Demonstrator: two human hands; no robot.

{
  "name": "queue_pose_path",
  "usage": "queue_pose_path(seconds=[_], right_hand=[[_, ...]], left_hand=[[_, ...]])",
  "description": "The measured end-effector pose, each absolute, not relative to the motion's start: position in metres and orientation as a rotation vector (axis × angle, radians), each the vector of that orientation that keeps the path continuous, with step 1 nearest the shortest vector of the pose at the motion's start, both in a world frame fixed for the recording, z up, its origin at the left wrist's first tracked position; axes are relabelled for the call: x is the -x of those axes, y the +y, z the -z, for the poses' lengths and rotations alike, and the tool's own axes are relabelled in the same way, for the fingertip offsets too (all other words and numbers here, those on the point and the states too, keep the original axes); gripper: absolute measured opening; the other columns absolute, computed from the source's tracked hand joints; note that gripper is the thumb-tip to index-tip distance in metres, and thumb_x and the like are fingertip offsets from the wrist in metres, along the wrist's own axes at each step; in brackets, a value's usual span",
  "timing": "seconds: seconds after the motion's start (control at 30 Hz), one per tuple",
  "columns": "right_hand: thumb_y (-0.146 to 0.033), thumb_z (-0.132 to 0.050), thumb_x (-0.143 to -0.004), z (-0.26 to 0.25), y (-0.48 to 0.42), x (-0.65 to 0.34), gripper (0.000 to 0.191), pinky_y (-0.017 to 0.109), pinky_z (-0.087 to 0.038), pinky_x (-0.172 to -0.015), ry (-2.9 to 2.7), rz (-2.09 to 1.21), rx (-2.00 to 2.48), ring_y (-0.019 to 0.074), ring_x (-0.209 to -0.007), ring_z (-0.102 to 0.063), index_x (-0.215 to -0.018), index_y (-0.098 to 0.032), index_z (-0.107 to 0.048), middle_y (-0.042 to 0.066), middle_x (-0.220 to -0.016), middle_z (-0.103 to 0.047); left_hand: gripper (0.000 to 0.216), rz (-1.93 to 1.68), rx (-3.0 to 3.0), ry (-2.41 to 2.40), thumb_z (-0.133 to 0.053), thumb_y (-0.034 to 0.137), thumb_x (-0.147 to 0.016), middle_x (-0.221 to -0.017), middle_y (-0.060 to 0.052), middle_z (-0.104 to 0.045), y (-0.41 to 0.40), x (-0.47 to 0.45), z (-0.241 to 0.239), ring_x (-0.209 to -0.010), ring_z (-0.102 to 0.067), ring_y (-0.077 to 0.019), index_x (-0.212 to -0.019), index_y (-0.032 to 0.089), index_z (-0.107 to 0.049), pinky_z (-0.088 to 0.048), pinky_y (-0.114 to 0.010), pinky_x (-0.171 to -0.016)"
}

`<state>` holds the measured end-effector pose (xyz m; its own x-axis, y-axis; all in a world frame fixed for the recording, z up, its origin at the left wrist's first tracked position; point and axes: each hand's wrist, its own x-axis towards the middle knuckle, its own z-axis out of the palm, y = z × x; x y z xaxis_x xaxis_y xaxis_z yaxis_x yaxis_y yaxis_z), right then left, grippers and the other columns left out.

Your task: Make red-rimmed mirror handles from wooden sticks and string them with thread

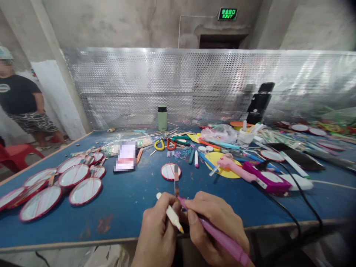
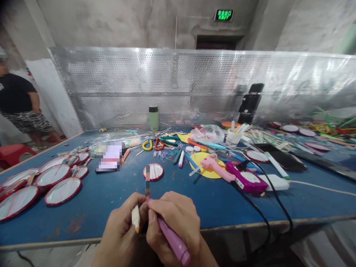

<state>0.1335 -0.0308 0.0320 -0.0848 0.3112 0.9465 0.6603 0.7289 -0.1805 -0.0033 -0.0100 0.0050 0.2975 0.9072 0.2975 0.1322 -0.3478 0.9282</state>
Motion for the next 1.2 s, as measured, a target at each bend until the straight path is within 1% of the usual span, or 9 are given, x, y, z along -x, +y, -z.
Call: queue_pose_path(seconds=[0.1,0.4,0.57,0.77,1.0,1.2], right_hand=[[-0.005,-0.056,-0.079,-0.0317,-0.0288,-0.1331,0.02,0.025,-0.054,-0.057,-1.699,0.331,0.756,0.0145,-0.063,-0.067,-0.093,-0.016,-0.065,0.002,-0.072,-0.07],[-0.006,-0.057,-0.078,-0.0337,-0.031,-0.1327,0.019,0.025,-0.055,-0.057,-1.68,0.348,0.797,0.0164,-0.065,-0.07,-0.09,-0.018,-0.065,0.002,-0.07,-0.071],[-0.005,-0.057,-0.078,-0.0327,-0.0297,-0.133,0.02,0.025,-0.055,-0.057,-1.684,0.333,0.796,0.0159,-0.065,-0.069,-0.091,-0.018,-0.065,0.001,-0.07,-0.07],[-0.005,-0.057,-0.078,-0.0327,-0.029,-0.1319,0.019,0.024,-0.053,-0.057,-1.695,0.329,0.765,0.0145,-0.064,-0.068,-0.09,-0.017,-0.065,0.001,-0.069,-0.07],[-0.003,-0.057,-0.077,-0.0331,-0.0293,-0.1329,0.019,0.025,-0.054,-0.058,-1.674,0.356,0.798,0.0154,-0.064,-0.068,-0.088,-0.016,-0.065,0.002,-0.069,-0.07],[-0.004,-0.058,-0.078,-0.0305,-0.029,-0.1323,0.017,0.024,-0.054,-0.062,-1.664,0.371,0.823,0.014,-0.066,-0.068,-0.087,-0.016,-0.065,0.001,-0.068,-0.07]], left_hand=[[0.033,-1.138,-1.704,0.974,-0.044,0.044,-0.094,-0.06,0.004,-0.048,-0.0105,0.003,-0.0059,-0.056,-0.04,-0.0107,-0.076,0.02,-0.055,-0.032,-0.02,-0.053],[0.031,-1.128,-1.758,0.96,-0.043,0.043,-0.094,-0.06,0.004,-0.049,-0.009,0.0048,-0.0062,-0.055,-0.042,-0.0112,-0.077,0.02,-0.055,-0.032,-0.02,-0.053],[0.031,-1.16,-1.711,0.961,-0.045,0.043,-0.094,-0.06,0.005,-0.047,-0.0106,0.0028,-0.0065,-0.056,-0.04,-0.0104,-0.074,0.02,-0.054,-0.03,-0.02,-0.053],[0.031,-1.142,-1.739,0.972,-0.042,0.042,-0.095,-0.06,0.006,-0.045,-0.0113,0.0035,-0.0075,-0.057,-0.039,-0.0103,-0.075,0.02,-0.052,-0.03,-0.02,-0.054],[0.032,-1.097,-1.726,0.968,-0.042,0.044,-0.095,-0.062,0.005,-0.048,-0.011,0.0043,-0.0089,-0.058,-0.039,-0.0103,-0.076,0.02,-0.05,-0.032,-0.02,-0.055],[0.028,-1.121,-1.74,0.944,-0.044,0.041,-0.094,-0.062,0.005,-0.05,-0.0101,0.0046,-0.008,-0.057,-0.042,-0.0097,-0.075,0.021,-0.049,-0.032,-0.019,-0.055]])
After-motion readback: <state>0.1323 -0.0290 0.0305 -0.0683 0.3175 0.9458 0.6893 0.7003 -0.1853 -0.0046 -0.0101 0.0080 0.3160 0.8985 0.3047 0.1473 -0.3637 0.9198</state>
